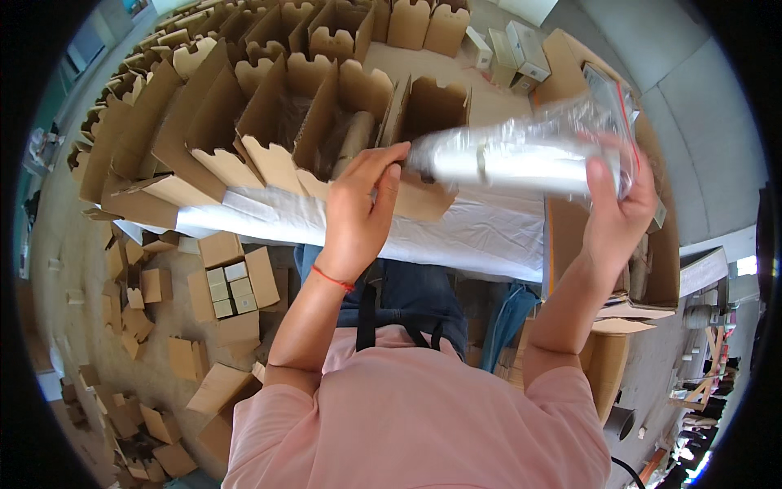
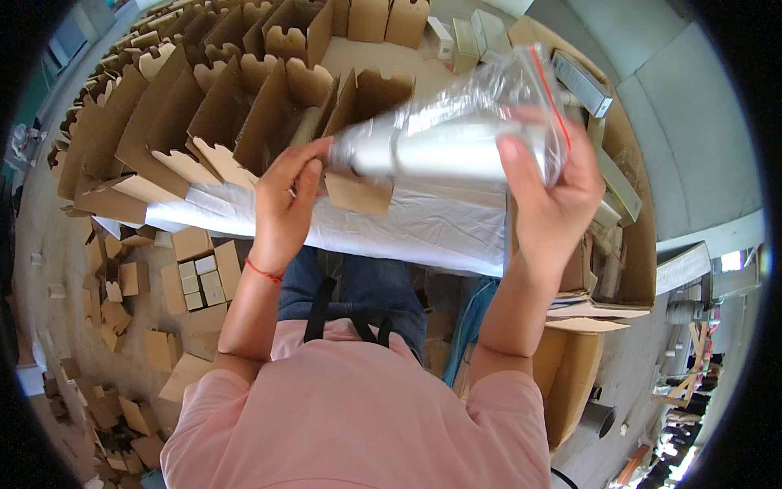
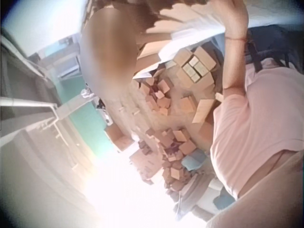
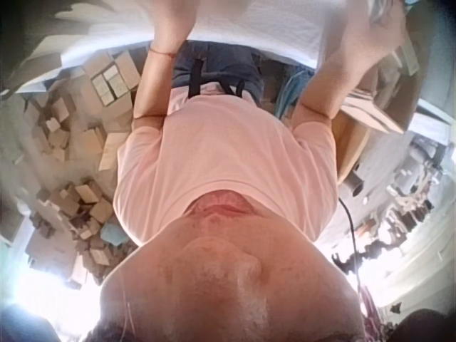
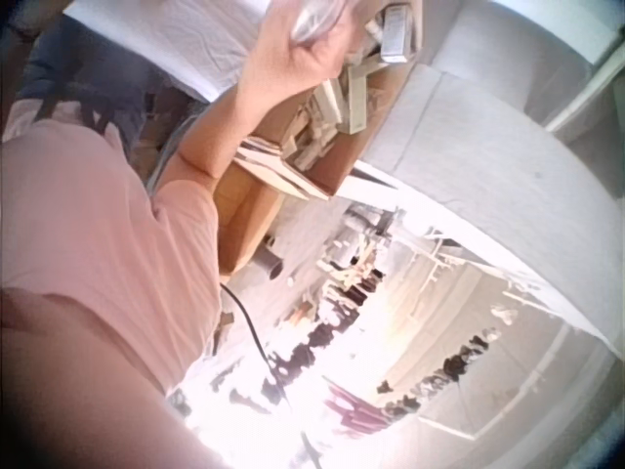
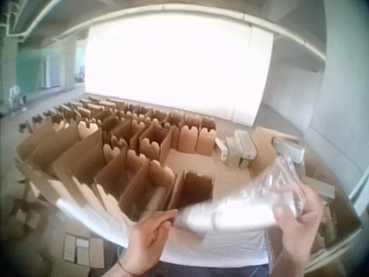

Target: The person puts bottled items into plastic bags, seals the bags, and places the bagged items into cardboard boxes.

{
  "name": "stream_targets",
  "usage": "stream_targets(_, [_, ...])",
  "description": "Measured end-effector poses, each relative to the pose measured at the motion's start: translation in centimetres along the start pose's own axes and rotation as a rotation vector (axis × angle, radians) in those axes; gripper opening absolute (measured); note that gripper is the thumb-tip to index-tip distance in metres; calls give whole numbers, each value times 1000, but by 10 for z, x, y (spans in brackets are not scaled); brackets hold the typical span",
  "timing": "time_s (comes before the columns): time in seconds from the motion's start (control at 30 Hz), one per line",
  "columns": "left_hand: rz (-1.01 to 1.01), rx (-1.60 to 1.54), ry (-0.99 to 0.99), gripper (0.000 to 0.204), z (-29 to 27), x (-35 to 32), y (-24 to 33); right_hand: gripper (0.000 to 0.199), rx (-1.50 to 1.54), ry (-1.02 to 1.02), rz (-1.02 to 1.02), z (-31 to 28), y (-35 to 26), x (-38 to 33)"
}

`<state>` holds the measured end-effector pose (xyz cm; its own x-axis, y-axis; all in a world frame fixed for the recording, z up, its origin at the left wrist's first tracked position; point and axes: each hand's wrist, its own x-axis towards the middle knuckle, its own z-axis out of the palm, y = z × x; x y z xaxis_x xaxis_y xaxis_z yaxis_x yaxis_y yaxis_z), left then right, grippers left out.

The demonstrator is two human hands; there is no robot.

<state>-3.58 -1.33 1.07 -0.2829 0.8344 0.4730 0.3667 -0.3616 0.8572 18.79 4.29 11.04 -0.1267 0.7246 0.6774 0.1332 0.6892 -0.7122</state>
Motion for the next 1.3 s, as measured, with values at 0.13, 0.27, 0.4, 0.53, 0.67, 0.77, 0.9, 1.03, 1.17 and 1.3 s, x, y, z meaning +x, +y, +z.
stream_targets(0.13, [203, 401, -7, 28, 12, -6, 4, 33, -285, -31, -225, 50, 31, 20])
stream_targets(0.27, [219, 607, -45, 22, 23, -4, 3, 25, -677, -373, -424, 85, 57, 17])
stream_targets(0.4, [196, 634, -97, 10, 19, -5, 2, 21, -869, -686, -620, 118, 90, 13])
stream_targets(0.53, [247, 582, -66, 4, 21, -2, 1, 22, -818, -1278, 45, 119, 93, 14])
stream_targets(0.67, [260, 590, -109, 6, 26, -4, 4, 27, -805, -1448, -7, 115, 87, 31])
stream_targets(0.77, [245, 588, -107, 6, 26, -4, 2, 29, -796, -1406, -63, 122, 84, 39])
stream_targets(0.9, [255, 602, -117, 5, 20, -2, 4, 33, -739, -1583, -55, 141, 88, 37])
stream_targets(1.03, [291, 561, -74, 6, 23, -7, -2, 44, -330, -1739, -44, 133, 138, 48])
stream_targets(1.17, [295, 547, -87, 6, 24, -7, -3, 25, -401, -1453, 52, 98, 81, 48])
stream_targets(1.3, [319, 545, -96, 8, 25, -6, -4, 24, -768, -1372, -79, 109, 91, 18])
